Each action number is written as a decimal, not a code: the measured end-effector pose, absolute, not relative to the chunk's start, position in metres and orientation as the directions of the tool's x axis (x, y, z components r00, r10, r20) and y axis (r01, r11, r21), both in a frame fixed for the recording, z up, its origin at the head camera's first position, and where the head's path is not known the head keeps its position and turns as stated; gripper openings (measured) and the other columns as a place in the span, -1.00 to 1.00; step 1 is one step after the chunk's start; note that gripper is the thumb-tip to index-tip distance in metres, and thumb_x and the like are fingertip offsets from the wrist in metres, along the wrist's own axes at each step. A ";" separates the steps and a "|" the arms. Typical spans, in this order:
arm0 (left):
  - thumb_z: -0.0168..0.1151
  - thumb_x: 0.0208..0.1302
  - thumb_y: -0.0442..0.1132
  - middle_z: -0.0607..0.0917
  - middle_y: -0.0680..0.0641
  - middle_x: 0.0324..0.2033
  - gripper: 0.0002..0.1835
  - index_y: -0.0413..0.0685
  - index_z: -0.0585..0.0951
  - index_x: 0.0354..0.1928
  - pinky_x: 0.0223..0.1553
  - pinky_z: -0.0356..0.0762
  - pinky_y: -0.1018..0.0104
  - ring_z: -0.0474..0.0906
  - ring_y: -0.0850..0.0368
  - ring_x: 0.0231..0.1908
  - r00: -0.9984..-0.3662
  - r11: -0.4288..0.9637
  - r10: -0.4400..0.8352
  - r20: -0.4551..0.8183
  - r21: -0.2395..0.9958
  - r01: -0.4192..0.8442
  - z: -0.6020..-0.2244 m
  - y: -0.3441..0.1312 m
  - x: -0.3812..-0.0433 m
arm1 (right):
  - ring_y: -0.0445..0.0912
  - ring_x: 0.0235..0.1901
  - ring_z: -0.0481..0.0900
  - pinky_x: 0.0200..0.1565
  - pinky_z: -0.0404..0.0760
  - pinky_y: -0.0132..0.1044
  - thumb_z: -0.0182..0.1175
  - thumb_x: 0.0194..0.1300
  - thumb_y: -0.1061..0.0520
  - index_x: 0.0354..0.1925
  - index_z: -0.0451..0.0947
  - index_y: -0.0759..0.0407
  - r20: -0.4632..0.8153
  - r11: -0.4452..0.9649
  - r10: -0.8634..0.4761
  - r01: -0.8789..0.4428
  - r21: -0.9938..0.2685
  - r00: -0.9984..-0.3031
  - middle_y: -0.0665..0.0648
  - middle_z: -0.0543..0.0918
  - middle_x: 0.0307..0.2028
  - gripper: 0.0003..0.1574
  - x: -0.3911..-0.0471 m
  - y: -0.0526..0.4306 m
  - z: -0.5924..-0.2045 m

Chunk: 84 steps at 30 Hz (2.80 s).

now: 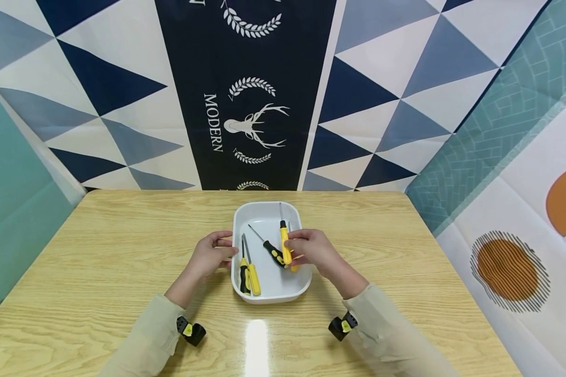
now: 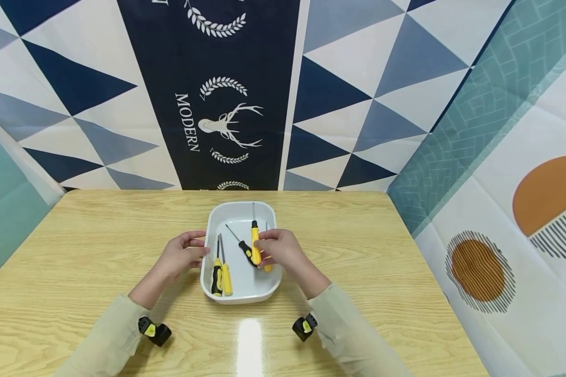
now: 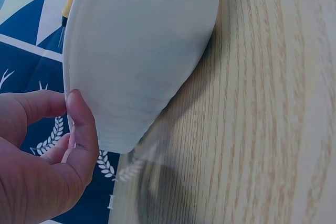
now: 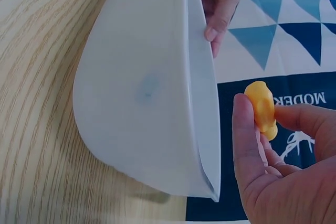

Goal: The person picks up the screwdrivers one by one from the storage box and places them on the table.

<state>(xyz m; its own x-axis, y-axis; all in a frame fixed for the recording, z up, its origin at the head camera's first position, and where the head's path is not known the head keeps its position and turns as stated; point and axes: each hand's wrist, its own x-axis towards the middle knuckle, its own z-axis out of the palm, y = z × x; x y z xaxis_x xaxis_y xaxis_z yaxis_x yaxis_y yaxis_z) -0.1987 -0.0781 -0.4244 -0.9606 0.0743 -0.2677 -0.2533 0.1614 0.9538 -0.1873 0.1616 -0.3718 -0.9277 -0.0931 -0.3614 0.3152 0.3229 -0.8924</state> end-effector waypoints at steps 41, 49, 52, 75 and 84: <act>0.23 0.19 -0.34 0.47 -0.22 -0.02 -0.44 -0.15 0.36 0.25 -0.27 0.67 0.27 0.56 0.17 -0.38 -0.962 0.171 0.065 -0.265 0.953 -0.251 -0.424 -0.078 -0.199 | -0.08 -0.32 0.58 -0.21 0.70 -0.20 0.10 0.30 0.16 0.15 0.37 0.38 -0.332 0.304 -0.048 0.303 -0.903 -0.942 0.32 0.51 -0.01 -0.50 -0.188 0.203 -0.379; 0.22 0.19 -0.35 0.47 -0.22 -0.04 -0.46 -0.16 0.37 0.24 -0.26 0.67 0.28 0.55 0.17 -0.38 -0.962 0.176 0.065 -0.264 0.952 -0.249 -0.425 -0.078 -0.199 | -0.11 -0.35 0.59 -0.22 0.70 -0.23 0.09 0.30 0.17 0.16 0.35 0.41 -0.322 0.316 -0.038 0.294 -0.902 -0.946 0.31 0.51 -0.03 -0.48 -0.187 0.213 -0.380; 0.22 0.19 -0.36 0.47 -0.21 -0.05 -0.46 -0.16 0.37 0.23 -0.25 0.67 0.27 0.55 0.17 -0.38 -0.963 0.173 0.064 -0.261 0.953 -0.247 -0.425 -0.078 -0.199 | -0.12 -0.36 0.59 -0.22 0.70 -0.23 0.10 0.30 0.17 0.16 0.36 0.40 -0.324 0.314 -0.029 0.299 -0.901 -0.946 0.29 0.53 -0.06 -0.49 -0.187 0.217 -0.382; 0.23 0.19 -0.35 0.47 -0.21 -0.05 -0.45 -0.19 0.36 0.23 -0.27 0.67 0.28 0.56 0.18 -0.39 -0.960 0.176 0.063 -0.271 0.950 -0.257 -0.425 -0.078 -0.198 | -0.19 -0.43 0.59 -0.33 0.68 -0.34 0.11 0.29 0.19 0.15 0.34 0.46 -0.359 0.277 -0.012 0.342 -0.898 -0.933 0.16 0.59 -0.21 -0.47 -0.183 0.235 -0.401; 0.23 0.19 -0.36 0.47 -0.21 -0.04 -0.46 -0.17 0.37 0.23 -0.24 0.67 0.24 0.56 0.18 -0.40 -0.959 0.168 0.058 -0.279 0.949 -0.266 -0.425 -0.078 -0.199 | -0.18 -0.44 0.58 -0.36 0.67 -0.37 0.11 0.30 0.19 0.16 0.32 0.47 -0.378 0.262 -0.018 0.360 -0.895 -0.926 0.12 0.58 -0.28 -0.45 -0.185 0.242 -0.409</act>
